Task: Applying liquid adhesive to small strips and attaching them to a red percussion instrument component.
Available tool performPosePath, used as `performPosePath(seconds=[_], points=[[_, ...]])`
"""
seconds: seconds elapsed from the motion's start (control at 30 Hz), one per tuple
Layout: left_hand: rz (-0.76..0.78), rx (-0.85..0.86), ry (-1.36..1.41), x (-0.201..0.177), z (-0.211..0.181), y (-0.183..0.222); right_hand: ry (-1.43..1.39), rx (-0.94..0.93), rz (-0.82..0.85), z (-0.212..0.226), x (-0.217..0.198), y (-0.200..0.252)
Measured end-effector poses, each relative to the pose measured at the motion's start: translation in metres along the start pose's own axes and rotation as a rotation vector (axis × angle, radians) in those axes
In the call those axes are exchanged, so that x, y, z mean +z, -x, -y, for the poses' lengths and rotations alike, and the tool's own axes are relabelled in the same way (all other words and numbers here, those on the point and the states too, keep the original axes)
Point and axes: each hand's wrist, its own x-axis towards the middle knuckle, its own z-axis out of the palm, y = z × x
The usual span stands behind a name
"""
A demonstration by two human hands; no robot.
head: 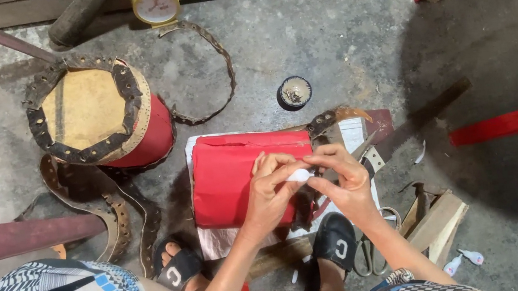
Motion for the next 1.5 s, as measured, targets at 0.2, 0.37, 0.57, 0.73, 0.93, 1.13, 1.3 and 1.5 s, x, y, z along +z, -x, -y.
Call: performPosePath(seconds=[0.2, 0.37, 0.57, 0.73, 0.93, 1.13, 1.3, 1.5], points=[[-0.026, 0.008, -0.059, 0.006, 0.002, -0.001, -0.204, 0.107, -0.064, 0.004, 0.012, 0.003], [-0.011, 0.008, -0.141, 0.009, -0.003, -0.001, -0.213, 0.139, -0.053, 0.008, 0.015, 0.000], [-0.046, 0.007, -0.207, 0.015, 0.003, -0.002, -0.074, 0.109, -0.018, 0.008, 0.014, 0.001], [-0.024, 0.007, -0.297, 0.014, -0.001, -0.002, -0.178, 0.153, -0.082, 0.009, 0.010, -0.004], [-0.027, 0.042, -0.389, 0.016, 0.002, 0.000, 0.014, 0.239, -0.214, 0.020, -0.031, 0.004], [-0.012, 0.075, -0.494, 0.016, 0.002, 0.000, 0.321, 0.242, -0.141, 0.032, -0.049, 0.005], [-0.050, 0.122, -0.693, 0.002, -0.013, -0.001, 0.521, 0.080, -0.059, 0.047, -0.038, -0.010], [-0.058, 0.113, -0.793, -0.001, -0.011, 0.000, 0.669, -0.060, 0.034, 0.048, -0.032, -0.015]])
